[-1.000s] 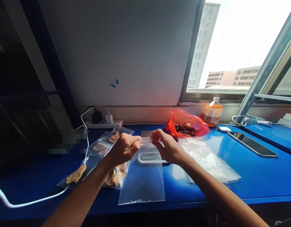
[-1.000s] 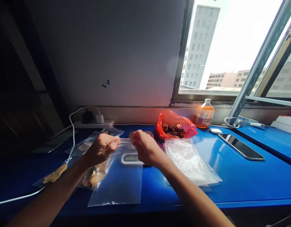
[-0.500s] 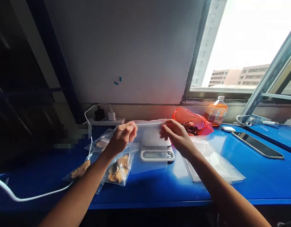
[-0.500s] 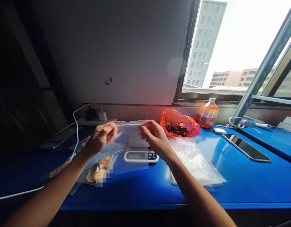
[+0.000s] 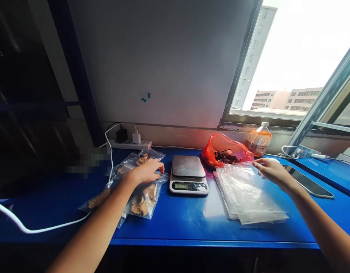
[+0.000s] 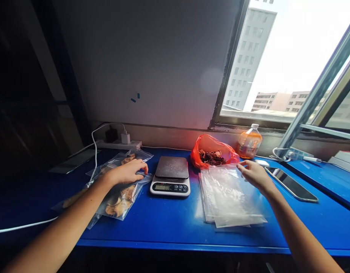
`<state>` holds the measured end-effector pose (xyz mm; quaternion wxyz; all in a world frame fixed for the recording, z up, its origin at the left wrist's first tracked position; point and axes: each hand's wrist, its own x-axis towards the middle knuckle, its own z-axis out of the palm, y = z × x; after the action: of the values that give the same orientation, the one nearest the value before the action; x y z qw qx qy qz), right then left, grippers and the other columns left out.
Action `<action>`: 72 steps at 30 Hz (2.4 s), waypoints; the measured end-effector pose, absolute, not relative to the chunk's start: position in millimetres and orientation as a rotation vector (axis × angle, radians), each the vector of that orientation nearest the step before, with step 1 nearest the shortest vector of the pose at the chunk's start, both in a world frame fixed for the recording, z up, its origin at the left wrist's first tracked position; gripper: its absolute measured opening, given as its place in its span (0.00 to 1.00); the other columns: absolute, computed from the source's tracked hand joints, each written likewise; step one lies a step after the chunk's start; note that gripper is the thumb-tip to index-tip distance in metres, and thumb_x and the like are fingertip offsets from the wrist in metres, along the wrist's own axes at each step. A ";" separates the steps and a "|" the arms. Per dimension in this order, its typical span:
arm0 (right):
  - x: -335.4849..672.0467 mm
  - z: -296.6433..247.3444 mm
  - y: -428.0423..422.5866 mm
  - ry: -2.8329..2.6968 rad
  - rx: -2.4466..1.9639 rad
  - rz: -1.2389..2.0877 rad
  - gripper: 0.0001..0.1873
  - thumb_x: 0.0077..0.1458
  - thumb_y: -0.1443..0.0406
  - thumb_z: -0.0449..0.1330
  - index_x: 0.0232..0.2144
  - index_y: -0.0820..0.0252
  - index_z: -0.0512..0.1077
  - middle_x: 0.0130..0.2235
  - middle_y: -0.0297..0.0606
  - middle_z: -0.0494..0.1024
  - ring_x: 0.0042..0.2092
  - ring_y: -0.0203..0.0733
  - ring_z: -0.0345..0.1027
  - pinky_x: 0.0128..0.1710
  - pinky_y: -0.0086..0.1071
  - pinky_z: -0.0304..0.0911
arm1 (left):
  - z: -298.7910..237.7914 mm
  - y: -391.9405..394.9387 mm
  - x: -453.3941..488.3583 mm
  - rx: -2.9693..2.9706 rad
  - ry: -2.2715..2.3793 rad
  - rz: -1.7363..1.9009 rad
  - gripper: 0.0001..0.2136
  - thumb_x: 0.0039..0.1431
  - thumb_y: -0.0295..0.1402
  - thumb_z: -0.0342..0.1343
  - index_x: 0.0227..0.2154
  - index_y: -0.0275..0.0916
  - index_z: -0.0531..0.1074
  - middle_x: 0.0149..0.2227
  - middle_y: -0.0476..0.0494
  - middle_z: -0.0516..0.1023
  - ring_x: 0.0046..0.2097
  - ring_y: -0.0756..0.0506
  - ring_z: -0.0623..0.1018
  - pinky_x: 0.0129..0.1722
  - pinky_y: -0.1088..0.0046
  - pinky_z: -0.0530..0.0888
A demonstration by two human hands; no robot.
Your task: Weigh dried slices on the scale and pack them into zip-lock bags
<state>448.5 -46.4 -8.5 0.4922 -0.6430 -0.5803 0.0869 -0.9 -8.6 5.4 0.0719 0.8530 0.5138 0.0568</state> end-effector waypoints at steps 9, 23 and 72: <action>355.7 21.2 -30.0 -1.871 -1.500 -0.151 0.14 0.55 0.55 0.55 0.37 0.57 0.72 0.36 0.44 0.78 0.35 0.47 0.71 0.37 0.39 0.61 | -1.9 -5.1 -1.2 2.564 1.559 0.126 0.08 0.51 0.26 0.52 0.35 0.40 0.73 0.39 0.42 0.73 0.44 0.42 0.73 0.44 0.68 0.69; 197.9 -6.7 -32.5 -1.846 -1.054 0.868 0.08 0.52 0.60 0.57 0.32 0.58 0.68 0.25 0.30 0.70 0.26 0.34 0.62 0.26 0.28 0.56 | 20.9 -25.2 7.4 2.753 1.339 0.563 0.08 0.61 0.28 0.48 0.33 0.41 0.72 0.37 0.47 0.70 0.40 0.46 0.72 0.41 0.72 0.68; 206.0 -3.9 -45.3 -1.229 -0.961 1.367 0.35 0.51 0.51 0.63 0.56 0.57 0.57 0.55 0.48 0.68 0.51 0.47 0.70 0.45 0.39 0.71 | 37.3 -34.6 12.1 1.344 0.570 1.661 0.17 0.49 0.44 0.66 0.29 0.41 0.65 0.26 0.55 0.70 0.26 0.54 0.72 0.25 0.81 0.73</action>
<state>206.0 -45.3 -3.9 0.5088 -0.3988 -0.5102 0.5673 12.1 -34.6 37.3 0.4485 0.5434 0.2305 0.6712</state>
